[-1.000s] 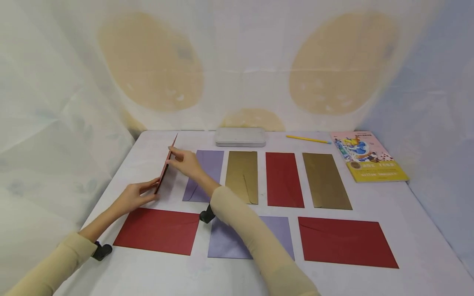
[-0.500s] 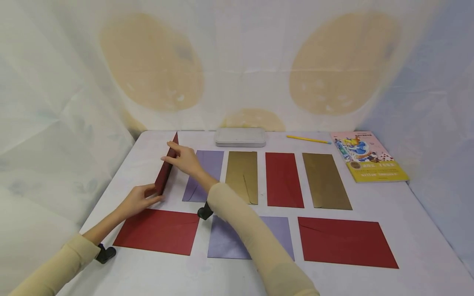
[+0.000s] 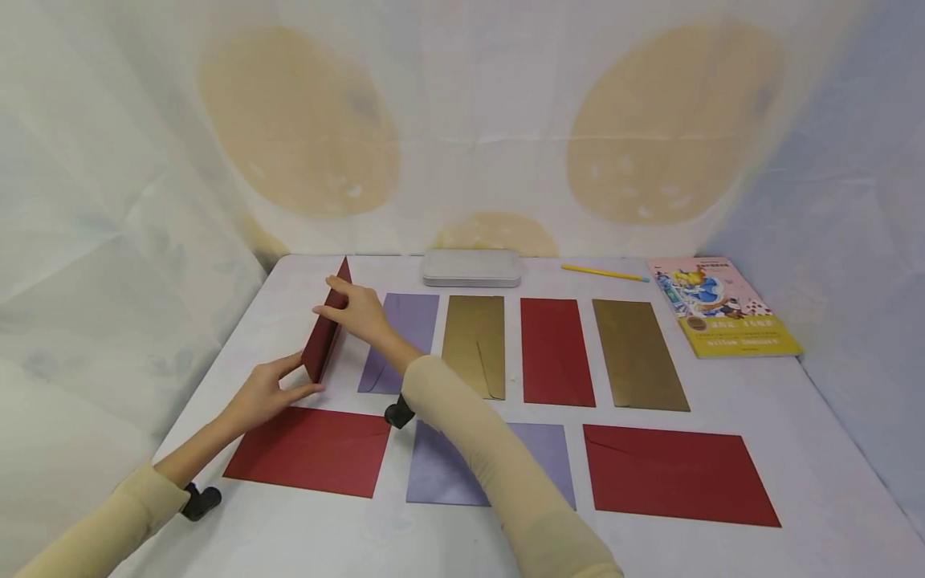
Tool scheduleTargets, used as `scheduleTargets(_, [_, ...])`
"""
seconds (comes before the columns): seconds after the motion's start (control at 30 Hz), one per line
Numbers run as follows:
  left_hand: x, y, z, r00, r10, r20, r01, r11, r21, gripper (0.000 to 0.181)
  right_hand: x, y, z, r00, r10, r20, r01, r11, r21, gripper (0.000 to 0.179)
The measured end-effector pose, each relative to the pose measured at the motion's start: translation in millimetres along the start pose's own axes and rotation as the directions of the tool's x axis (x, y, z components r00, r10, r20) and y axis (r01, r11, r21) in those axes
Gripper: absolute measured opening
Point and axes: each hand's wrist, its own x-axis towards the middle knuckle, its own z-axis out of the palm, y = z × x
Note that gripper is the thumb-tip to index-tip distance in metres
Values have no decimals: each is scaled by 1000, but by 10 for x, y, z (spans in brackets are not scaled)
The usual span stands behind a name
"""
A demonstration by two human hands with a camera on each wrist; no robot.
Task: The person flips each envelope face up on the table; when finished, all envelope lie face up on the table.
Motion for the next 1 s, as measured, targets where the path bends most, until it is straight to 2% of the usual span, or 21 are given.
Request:
scheduleTargets(0.1, [-9, 57, -53, 996, 77, -55, -73, 995, 63, 85, 6, 0, 1, 1000, -2, 2, 2, 1000, -18, 60])
scheduleTargets(0.2, [-2, 108, -102, 986, 145, -83, -134, 982, 130, 88, 12, -1, 0, 1000, 0, 4, 1, 1000, -19, 61])
scheduleTargets(0.33, [26, 155, -149, 971, 224, -80, -204, 958, 199, 89, 22, 0, 4, 1000, 5, 6, -5, 1000, -20, 61])
scheduleTargets(0.47, [46, 179, -176, 963, 261, -72, -239, 945, 224, 89, 33, -5, 7, 1000, 5, 14, -5, 999, -43, 62])
scheduleTargets(0.57, [43, 182, -186, 961, 265, -77, -240, 941, 238, 87, 33, -8, 7, 1000, 5, 14, -5, 999, -49, 62])
scheduleTargets(0.8, [-1, 168, -219, 965, 229, -126, -194, 951, 241, 85, -5, 7, -8, 1000, 7, 12, -7, 999, 42, 64])
scheduleTargets(1.0, [-46, 114, -262, 971, 157, -180, -116, 968, 222, 82, -52, 59, -6, 998, 21, 62, -21, 1000, -6, 66])
